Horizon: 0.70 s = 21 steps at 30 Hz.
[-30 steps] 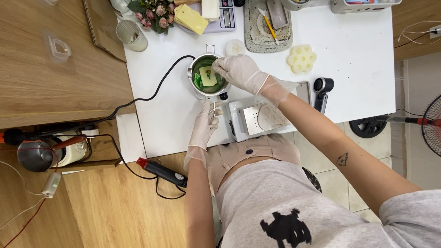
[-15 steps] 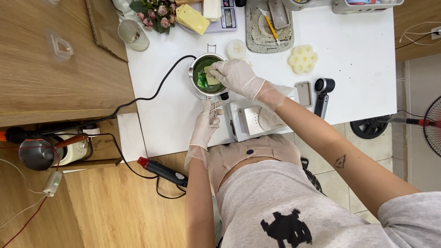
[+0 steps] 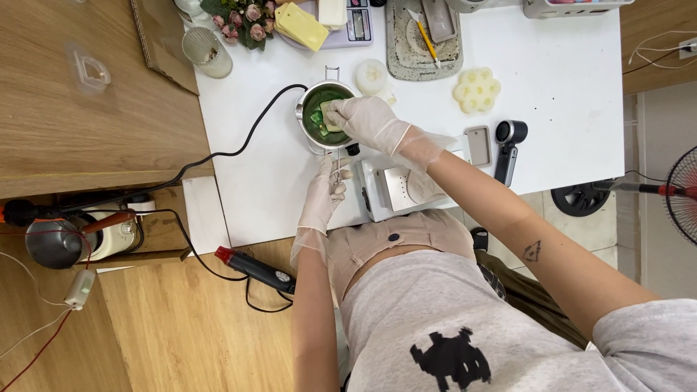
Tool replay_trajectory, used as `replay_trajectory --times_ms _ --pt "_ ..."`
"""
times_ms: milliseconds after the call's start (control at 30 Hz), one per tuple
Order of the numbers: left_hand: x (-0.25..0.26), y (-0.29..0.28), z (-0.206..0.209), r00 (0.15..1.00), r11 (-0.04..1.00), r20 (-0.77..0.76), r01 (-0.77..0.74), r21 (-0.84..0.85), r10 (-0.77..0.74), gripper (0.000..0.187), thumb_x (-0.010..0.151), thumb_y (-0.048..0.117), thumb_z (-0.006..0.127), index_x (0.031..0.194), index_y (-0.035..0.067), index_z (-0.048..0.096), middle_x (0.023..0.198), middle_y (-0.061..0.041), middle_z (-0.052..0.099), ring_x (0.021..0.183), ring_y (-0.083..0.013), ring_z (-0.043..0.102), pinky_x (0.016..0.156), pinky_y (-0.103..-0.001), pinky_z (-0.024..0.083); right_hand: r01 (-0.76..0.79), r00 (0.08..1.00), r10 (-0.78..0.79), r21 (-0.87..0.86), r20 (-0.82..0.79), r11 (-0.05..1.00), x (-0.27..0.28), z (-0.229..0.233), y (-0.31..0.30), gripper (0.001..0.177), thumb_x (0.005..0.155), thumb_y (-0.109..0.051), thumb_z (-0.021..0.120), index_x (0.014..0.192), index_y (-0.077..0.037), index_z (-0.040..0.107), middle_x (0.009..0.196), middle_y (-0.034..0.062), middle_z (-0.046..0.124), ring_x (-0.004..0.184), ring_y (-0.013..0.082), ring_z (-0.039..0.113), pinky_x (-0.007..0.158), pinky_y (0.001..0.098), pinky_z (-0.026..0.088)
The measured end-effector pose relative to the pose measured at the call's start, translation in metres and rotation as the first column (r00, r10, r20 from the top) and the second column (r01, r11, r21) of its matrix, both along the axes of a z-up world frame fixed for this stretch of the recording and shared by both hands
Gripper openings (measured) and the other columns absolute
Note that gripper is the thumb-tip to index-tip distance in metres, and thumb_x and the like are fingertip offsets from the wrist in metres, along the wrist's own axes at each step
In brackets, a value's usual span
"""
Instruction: Melt a yellow block of wax or soap base in a small pot on a heating plate.
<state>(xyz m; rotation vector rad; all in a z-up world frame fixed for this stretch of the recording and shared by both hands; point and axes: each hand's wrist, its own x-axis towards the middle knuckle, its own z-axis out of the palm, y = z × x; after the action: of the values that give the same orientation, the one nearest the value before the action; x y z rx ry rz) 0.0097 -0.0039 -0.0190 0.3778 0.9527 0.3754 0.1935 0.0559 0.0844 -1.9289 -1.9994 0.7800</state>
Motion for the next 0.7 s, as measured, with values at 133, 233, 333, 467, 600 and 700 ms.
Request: replay_trajectory --times_ms 133,233,333,467,600,700 --pt "-0.002 0.001 0.013 1.0 1.0 -0.006 0.012 0.007 -0.012 0.055 0.105 0.055 0.041 0.125 0.012 0.069 0.083 0.007 0.06 0.055 -0.0027 0.036 0.048 -0.017 0.028 0.1 0.994 -0.098 0.038 -0.051 0.994 0.011 0.003 -0.001 0.027 0.103 -0.033 0.052 0.105 -0.014 0.07 0.088 0.0115 0.075 0.081 0.0334 0.071 0.074 0.044 0.055" --pt "-0.002 0.0 0.017 1.0 1.0 -0.007 0.017 0.004 -0.017 0.055 0.105 0.056 0.041 0.126 0.012 0.069 0.082 0.007 0.061 0.055 -0.0025 0.036 0.049 -0.017 0.03 0.148 0.989 -0.147 0.086 -0.013 0.985 0.019 0.007 -0.003 0.026 0.105 -0.031 0.051 0.101 -0.013 0.07 0.088 0.0104 0.075 0.081 0.0313 0.072 0.075 0.0437 0.056" --pt "0.0 0.001 -0.015 0.998 1.0 0.061 -0.003 -0.025 0.004 0.055 0.104 0.056 0.042 0.124 0.012 0.068 0.082 0.006 0.064 0.053 -0.0026 0.035 0.046 -0.018 0.025 0.173 0.983 -0.179 0.121 0.042 0.977 0.025 0.003 -0.009 0.026 0.106 -0.03 0.052 0.102 -0.011 0.069 0.087 0.0113 0.074 0.078 0.0332 0.07 0.072 0.0449 0.055" --pt "-0.001 0.002 0.006 1.0 1.0 -0.011 0.011 -0.025 -0.011 0.054 0.105 0.056 0.041 0.123 0.012 0.068 0.082 0.007 0.063 0.053 -0.0034 0.036 0.047 -0.018 0.028 0.218 0.976 -0.216 0.175 -0.03 0.96 0.019 -0.002 -0.015 0.023 0.105 -0.029 0.054 0.101 -0.012 0.069 0.086 0.0096 0.075 0.078 0.0325 0.071 0.07 0.0446 0.055" --pt "0.0 0.001 0.0 1.0 0.999 0.002 0.002 -0.037 -0.002 0.053 0.105 0.055 0.041 0.122 0.012 0.068 0.082 0.006 0.063 0.053 -0.0034 0.036 0.047 -0.018 0.028 0.147 0.97 -0.188 0.238 0.157 0.96 0.02 -0.013 -0.021 0.023 0.105 -0.029 0.056 0.1 -0.011 0.069 0.085 0.0131 0.073 0.075 0.0353 0.069 0.069 0.0466 0.054" --pt "0.0 0.001 0.005 1.0 1.0 0.002 -0.002 -0.029 0.002 0.053 0.105 0.054 0.041 0.122 0.012 0.068 0.082 0.006 0.063 0.053 -0.0033 0.036 0.047 -0.018 0.028 0.142 0.97 -0.185 0.253 0.157 0.957 0.018 -0.018 -0.021 0.023 0.106 -0.028 0.056 0.1 -0.011 0.069 0.084 0.013 0.074 0.074 0.0345 0.069 0.069 0.0458 0.054"
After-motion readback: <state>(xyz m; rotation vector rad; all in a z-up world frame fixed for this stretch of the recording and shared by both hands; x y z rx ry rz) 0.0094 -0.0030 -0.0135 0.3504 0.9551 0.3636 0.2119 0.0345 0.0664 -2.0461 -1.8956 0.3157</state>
